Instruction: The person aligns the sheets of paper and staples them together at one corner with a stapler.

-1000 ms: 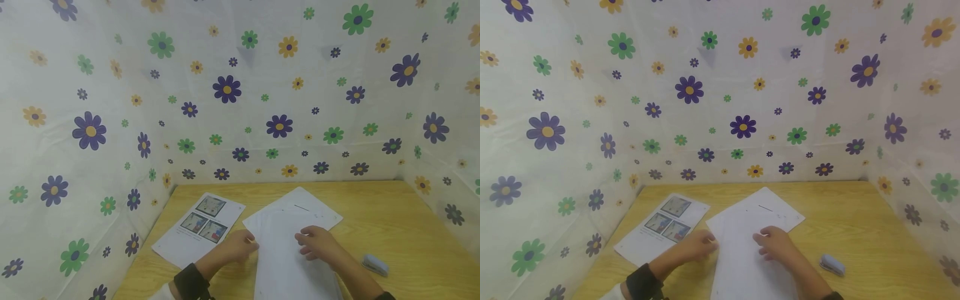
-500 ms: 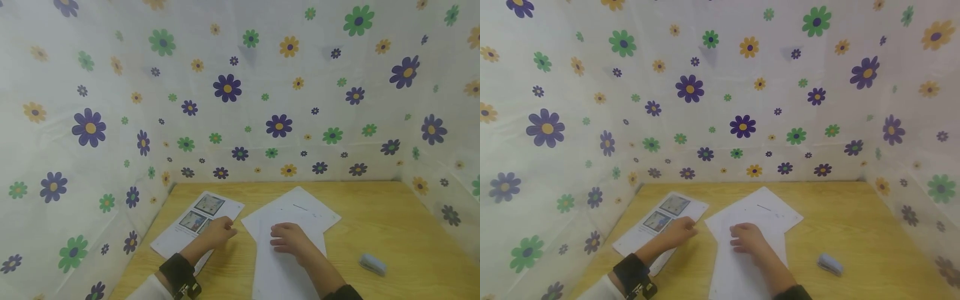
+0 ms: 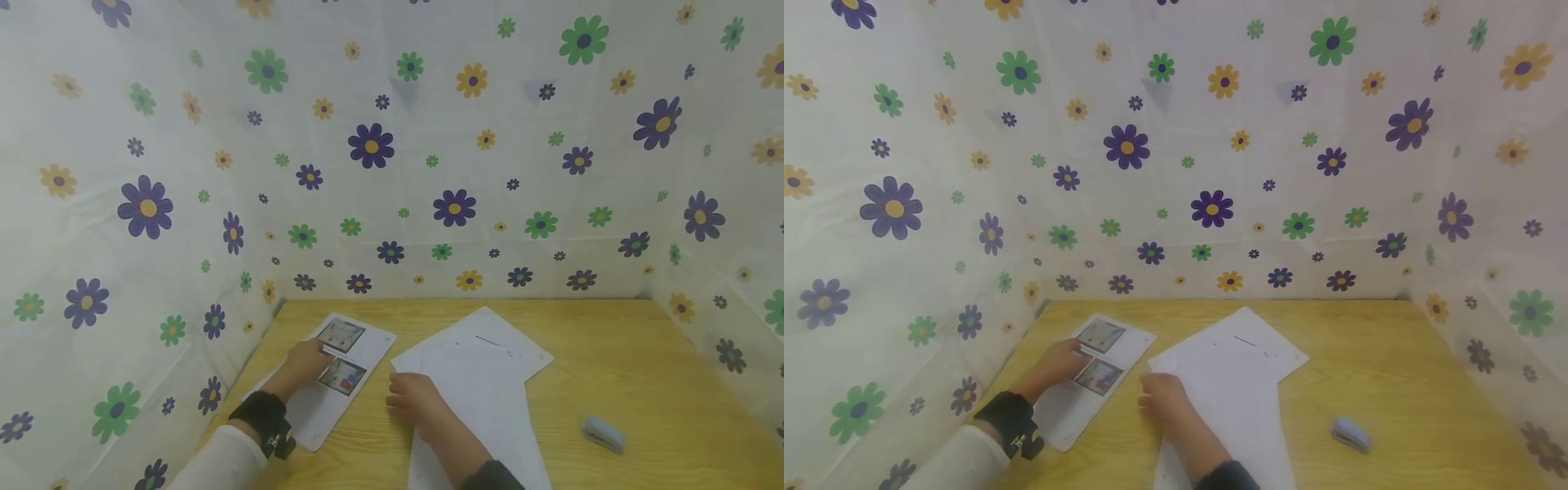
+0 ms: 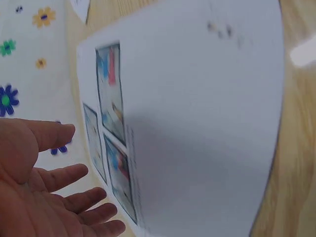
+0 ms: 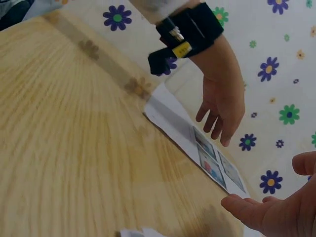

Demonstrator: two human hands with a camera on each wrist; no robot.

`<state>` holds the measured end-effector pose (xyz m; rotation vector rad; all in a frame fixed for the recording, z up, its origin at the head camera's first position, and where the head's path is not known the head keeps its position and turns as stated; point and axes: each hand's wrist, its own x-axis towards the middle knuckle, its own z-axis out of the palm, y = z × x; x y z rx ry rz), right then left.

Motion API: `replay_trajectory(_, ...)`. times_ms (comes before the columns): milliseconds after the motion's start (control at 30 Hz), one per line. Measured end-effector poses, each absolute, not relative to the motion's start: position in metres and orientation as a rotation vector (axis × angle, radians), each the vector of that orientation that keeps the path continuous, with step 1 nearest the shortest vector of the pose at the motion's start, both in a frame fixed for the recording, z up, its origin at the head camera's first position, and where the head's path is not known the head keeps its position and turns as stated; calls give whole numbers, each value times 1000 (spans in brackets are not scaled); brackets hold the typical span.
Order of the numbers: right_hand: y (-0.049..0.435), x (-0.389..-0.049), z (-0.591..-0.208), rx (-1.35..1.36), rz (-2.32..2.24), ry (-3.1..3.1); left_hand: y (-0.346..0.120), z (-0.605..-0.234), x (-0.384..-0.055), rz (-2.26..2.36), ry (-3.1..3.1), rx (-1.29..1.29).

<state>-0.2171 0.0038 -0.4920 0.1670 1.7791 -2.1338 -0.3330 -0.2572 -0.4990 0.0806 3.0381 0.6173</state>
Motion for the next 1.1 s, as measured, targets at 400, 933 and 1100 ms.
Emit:
replay_trajectory(400,-29,-213,-491,196,-2160,1660,-296,-504,-348,577,2973,-160)
replay_trajectory(933,-40,-213,-493,289,-2311,1385,-292,-495,-340,537,3027,-160)
replay_trajectory(1100,-38,-213,-494,322,-2324,1396,-291,-498,-339,539,3029,-131)
